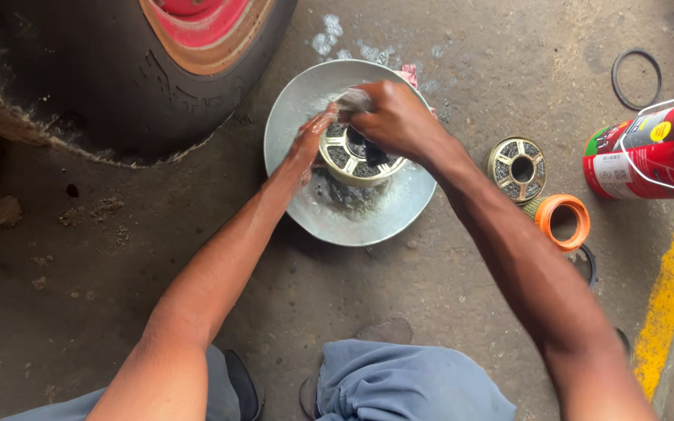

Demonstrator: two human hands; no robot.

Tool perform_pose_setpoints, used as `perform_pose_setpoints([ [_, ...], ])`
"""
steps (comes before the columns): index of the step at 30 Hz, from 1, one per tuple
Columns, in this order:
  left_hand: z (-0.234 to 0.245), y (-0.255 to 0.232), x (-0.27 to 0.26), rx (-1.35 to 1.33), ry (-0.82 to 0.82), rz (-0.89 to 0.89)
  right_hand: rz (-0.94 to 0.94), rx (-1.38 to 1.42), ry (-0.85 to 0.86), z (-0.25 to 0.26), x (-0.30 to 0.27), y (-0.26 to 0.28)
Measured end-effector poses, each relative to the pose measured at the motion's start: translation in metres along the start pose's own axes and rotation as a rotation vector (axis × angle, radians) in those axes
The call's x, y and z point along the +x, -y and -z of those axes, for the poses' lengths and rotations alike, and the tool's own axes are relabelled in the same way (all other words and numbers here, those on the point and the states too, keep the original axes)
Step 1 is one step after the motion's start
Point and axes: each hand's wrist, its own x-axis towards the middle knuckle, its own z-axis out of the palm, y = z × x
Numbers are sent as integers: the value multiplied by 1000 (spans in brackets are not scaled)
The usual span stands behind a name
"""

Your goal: The person cleans a metal oil filter housing and a secondary filter component in a basin of liquid using a cloth.

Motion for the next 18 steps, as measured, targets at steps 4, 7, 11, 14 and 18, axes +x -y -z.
perform_pose_setpoints([
  [4,-6,-1,-1,60,-13,76,121,-530,31,-16,24,0],
  [7,-5,-2,-7,122,146,-35,183,-588,-3,-24,31,-6],
  [11,-6,-5,-8,97,195,-24,178,-686,-24,-23,37,-7],
  [14,-8,-6,-5,107,199,-13,201,-679,-80,-23,38,-8],
  [18,-9,-11,-7,140,211,-22,70,-670,-16,-25,40,-19],
])
